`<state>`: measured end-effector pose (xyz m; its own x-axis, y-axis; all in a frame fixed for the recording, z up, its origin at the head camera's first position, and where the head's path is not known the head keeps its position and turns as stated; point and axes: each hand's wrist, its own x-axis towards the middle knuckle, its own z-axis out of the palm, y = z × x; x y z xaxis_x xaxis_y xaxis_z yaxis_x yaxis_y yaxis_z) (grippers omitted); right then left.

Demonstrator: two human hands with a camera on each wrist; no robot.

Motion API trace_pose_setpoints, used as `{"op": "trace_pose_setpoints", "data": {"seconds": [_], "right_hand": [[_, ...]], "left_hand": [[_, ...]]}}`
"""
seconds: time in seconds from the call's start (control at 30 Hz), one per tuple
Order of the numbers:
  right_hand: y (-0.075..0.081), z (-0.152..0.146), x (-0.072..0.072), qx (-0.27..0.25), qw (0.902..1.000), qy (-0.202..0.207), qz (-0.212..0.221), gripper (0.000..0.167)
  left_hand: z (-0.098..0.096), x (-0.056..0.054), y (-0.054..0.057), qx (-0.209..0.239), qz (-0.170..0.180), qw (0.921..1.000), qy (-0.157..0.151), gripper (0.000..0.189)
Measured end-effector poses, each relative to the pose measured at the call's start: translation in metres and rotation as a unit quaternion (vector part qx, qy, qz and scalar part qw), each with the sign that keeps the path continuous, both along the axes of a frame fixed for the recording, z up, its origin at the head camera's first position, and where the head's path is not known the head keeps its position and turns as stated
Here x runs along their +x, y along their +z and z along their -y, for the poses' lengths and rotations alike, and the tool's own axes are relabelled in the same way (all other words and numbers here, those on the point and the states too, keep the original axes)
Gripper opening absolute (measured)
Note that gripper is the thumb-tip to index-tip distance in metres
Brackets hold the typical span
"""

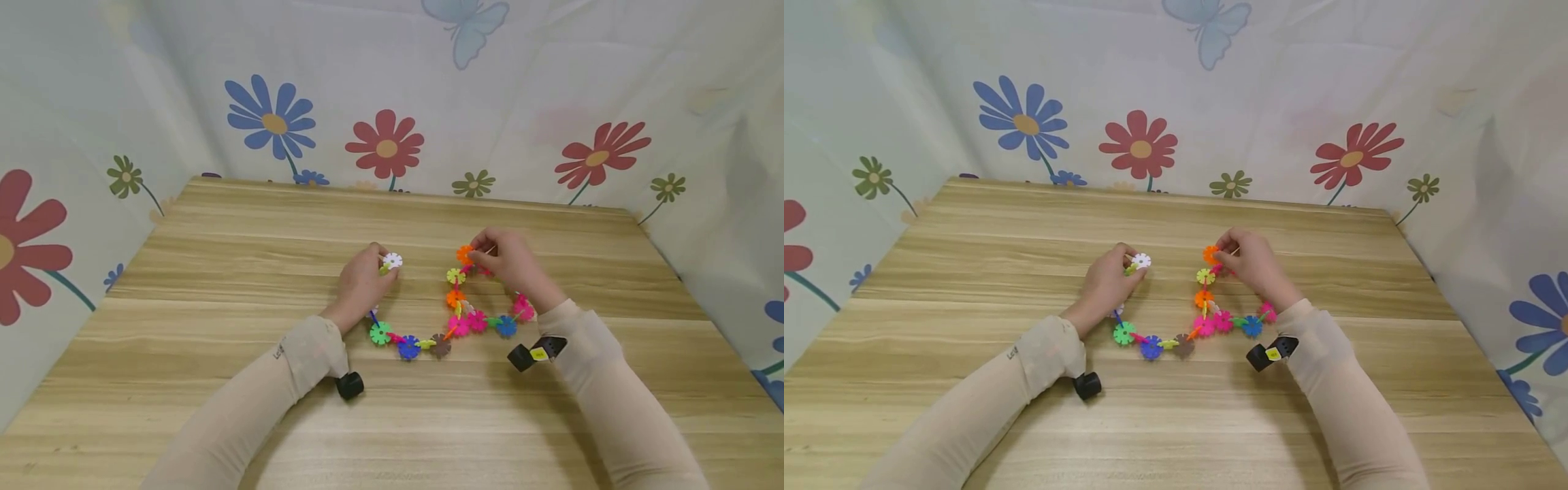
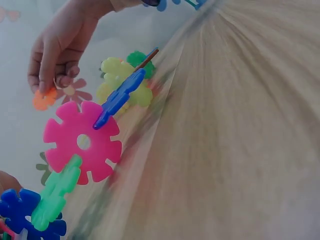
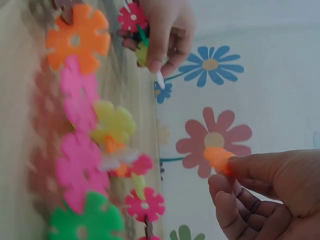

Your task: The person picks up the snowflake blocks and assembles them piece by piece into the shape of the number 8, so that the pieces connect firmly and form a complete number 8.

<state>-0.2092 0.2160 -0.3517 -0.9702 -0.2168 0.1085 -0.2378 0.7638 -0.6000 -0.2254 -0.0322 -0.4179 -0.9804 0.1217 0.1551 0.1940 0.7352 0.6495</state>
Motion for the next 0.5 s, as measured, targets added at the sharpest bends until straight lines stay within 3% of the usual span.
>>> {"op": "trace_pose_setpoints", "data": {"seconds": [0.27,0.5], "right_hand": [[-0.016,0.023,0.005,-0.064,0.9977,0.016,0.011,0.018],[-0.032,0.039,0.01,-0.023,0.9973,0.019,-0.067,0.019]], "left_hand": [[0.0,0.0,0.001,0.026,0.0,0.9984,-0.05,0.04],[-0.003,0.003,0.001,0.029,-0.006,0.9961,-0.083,0.039]]}}
